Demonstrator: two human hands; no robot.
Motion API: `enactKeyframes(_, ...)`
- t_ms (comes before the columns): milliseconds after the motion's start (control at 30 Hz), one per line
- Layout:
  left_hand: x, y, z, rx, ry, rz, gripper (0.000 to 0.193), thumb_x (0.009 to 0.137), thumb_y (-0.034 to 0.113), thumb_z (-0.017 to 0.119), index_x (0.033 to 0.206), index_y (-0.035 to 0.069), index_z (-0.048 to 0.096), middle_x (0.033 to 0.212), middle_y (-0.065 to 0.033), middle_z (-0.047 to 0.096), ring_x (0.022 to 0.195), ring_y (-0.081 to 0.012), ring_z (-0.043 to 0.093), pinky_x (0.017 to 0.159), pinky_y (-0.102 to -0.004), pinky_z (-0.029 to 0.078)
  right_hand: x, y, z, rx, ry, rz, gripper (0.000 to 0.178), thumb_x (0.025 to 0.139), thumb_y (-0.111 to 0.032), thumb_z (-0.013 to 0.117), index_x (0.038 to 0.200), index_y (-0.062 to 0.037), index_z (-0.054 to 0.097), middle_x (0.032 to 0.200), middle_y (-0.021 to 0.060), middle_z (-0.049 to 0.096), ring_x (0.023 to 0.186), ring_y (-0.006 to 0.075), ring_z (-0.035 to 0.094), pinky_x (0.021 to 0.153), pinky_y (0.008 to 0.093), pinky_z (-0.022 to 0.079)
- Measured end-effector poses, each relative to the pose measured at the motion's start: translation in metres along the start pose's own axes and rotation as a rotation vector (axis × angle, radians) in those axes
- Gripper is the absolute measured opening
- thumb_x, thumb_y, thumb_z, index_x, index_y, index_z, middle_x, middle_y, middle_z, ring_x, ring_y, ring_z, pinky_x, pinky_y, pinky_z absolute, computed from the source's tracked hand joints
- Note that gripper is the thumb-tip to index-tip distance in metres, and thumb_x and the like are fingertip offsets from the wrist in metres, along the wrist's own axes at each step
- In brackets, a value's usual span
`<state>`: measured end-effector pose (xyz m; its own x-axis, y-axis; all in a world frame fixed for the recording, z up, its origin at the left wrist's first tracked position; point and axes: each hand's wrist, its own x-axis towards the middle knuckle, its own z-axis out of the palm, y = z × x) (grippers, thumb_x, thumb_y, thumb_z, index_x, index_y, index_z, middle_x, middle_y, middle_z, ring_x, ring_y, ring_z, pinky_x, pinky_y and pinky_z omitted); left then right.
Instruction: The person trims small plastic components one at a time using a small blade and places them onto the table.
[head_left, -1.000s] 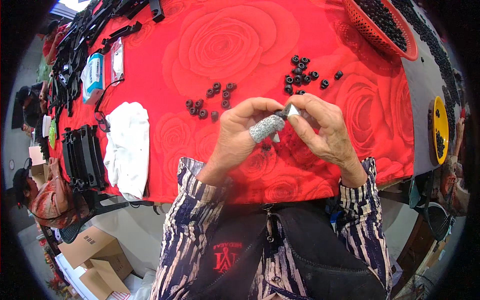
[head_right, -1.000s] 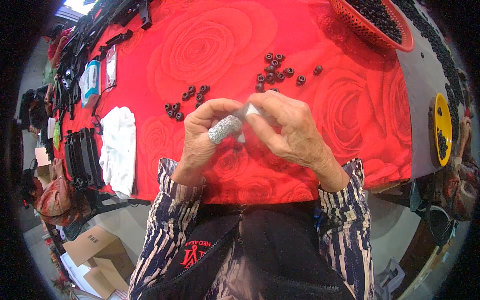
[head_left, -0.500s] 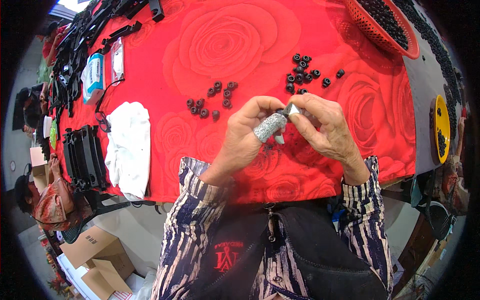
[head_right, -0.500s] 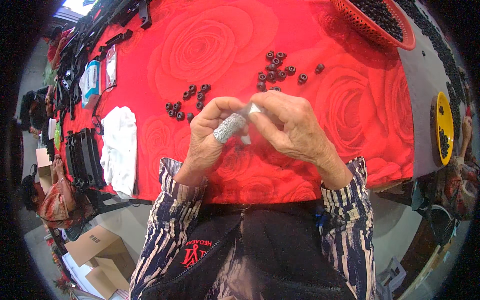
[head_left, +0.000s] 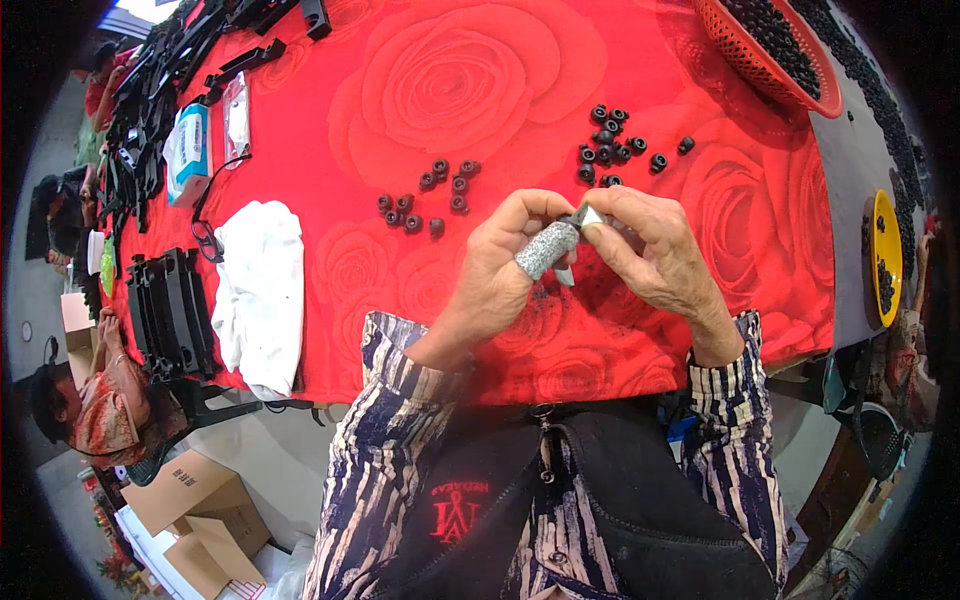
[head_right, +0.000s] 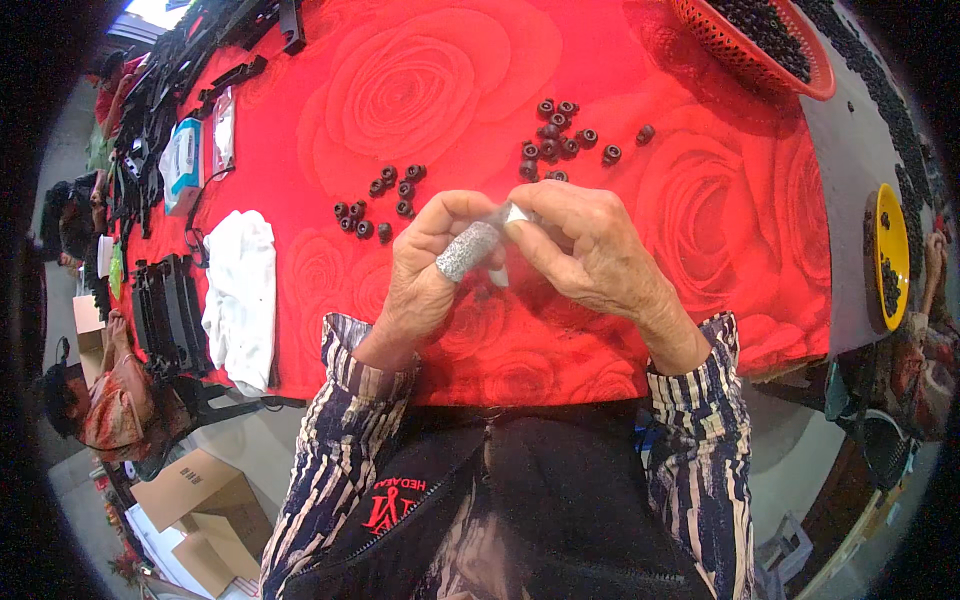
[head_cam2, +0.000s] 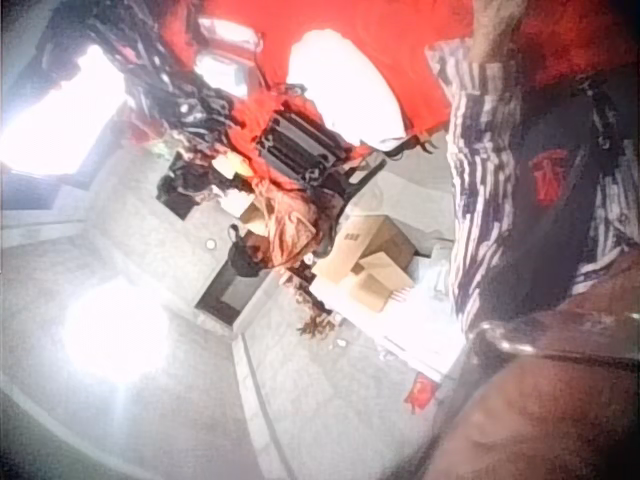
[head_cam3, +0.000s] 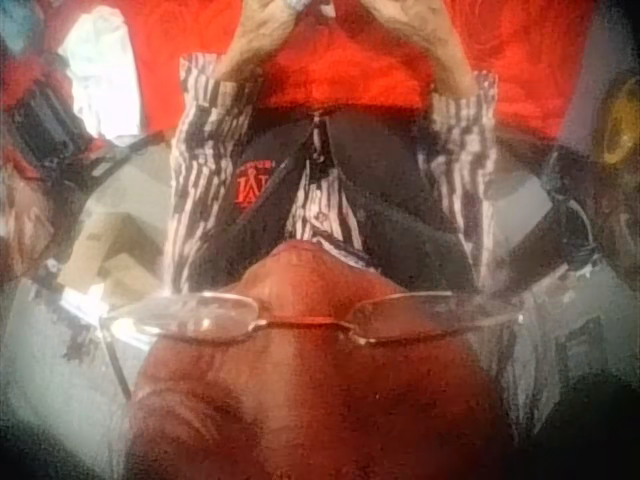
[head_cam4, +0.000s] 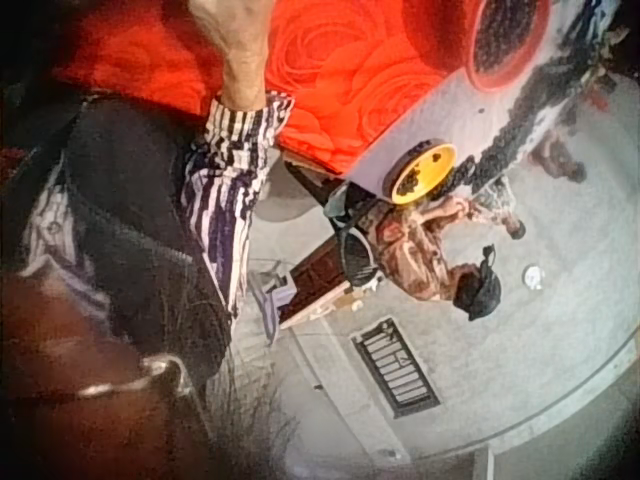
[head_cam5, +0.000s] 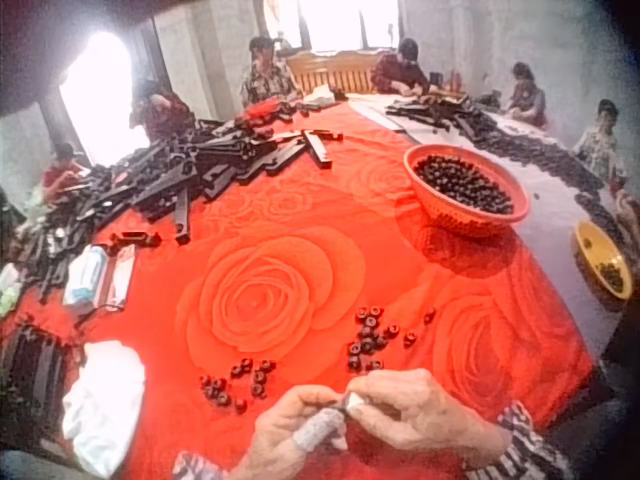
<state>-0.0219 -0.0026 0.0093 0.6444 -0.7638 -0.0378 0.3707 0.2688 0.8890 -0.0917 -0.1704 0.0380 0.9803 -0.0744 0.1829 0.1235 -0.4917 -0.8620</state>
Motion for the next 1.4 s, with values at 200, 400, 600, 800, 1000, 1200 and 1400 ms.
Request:
enactKeyframes(200,0.002,0.001,0.003,-0.021,0.088,-0.039,0.027,0.088,0.011,0.06,0.112,0.001,0.051,0.087,-0.0047,0.062,0.071,-0.0104,0.06,0.063,-0.0221,0.051,-0.002,0.004,0.006,-0.007,0.072,-0.074,0.016,0.08,-0.004,0.061,0.094,0.003,0.058,0.076,0.0145,0.059,0.064,0.0232,0.059,0.056,0.0319,0.045)
enactKeyframes(400,0.002,0.003,0.001,-0.124,0.075,-0.045,0.022,0.086,0.006,0.061,0.107,0.0,0.057,0.09,-0.0054,0.063,0.075,-0.0088,0.059,0.058,-0.0212,0.051,-0.004,-0.003,0.005,0.096,0.167,-0.062,0.024,0.076,-0.002,0.064,0.099,0.0017,0.058,0.077,0.0129,0.059,0.063,0.0211,0.059,0.056,0.0299,0.045)
enactKeyframes(600,0.007,-0.005,-0.004,-0.312,0.087,-0.027,0.022,0.084,0.005,0.063,0.104,-0.002,0.057,0.092,-0.0099,0.065,0.073,-0.0127,0.063,0.055,-0.0235,0.053,-0.002,0.004,0.013,-0.08,0.179,-0.344,0.04,0.067,0.002,0.066,0.106,0.0001,0.058,0.074,0.0107,0.056,0.059,0.0222,0.056,0.052,0.0315,0.045)
enactKeyframes(800,0.006,-0.003,-0.007,-0.381,0.002,-0.129,0.021,0.085,0.007,0.063,0.102,-0.002,0.058,0.09,-0.0104,0.064,0.071,-0.0131,0.063,0.055,-0.024,0.054,-0.003,0.001,0.011,-0.143,0.182,-0.426,0.044,0.063,0.003,0.066,0.107,-0.0001,0.058,0.072,0.01,0.055,0.057,0.0232,0.055,0.051,0.0324,0.045)
enactKeyframes(1000,0.008,-0.004,-0.011,-0.471,0.046,-0.115,0.019,0.085,0.008,0.062,0.101,-0.002,0.058,0.09,-0.0102,0.065,0.072,-0.013,0.063,0.055,-0.024,0.054,-0.002,-0.001,0.011,-0.136,0.179,-0.533,0.046,0.063,0.004,0.064,0.108,0.0019,0.058,0.069,0.0089,0.053,0.055,0.0222,0.054,0.05,0.0323,0.044)
enactKeyframes(1200,0.008,-0.005,-0.008,-0.409,0.016,-0.01,0.018,0.085,0.007,0.061,0.101,-0.001,0.059,0.091,-0.0111,0.065,0.074,-0.0138,0.064,0.055,-0.0231,0.053,-0.002,-0.001,0.012,-0.112,0.174,-0.486,0.05,0.062,0.004,0.063,0.112,0.0027,0.056,0.068,0.0086,0.052,0.055,0.0218,0.053,0.049,0.0323,0.044)
enactKeyframes(1400,0.011,-0.006,-0.009,-0.353,-0.001,-0.032,0.018,0.084,0.004,0.063,0.101,-0.002,0.058,0.091,-0.0111,0.065,0.074,-0.0139,0.064,0.055,-0.0226,0.053,0.0,0.005,0.013,-0.11,0.157,-0.438,0.053,0.064,0.003,0.06,0.116,-0.0002,0.055,0.068,0.0085,0.051,0.054,0.0207,0.053,0.05,0.032,0.044)
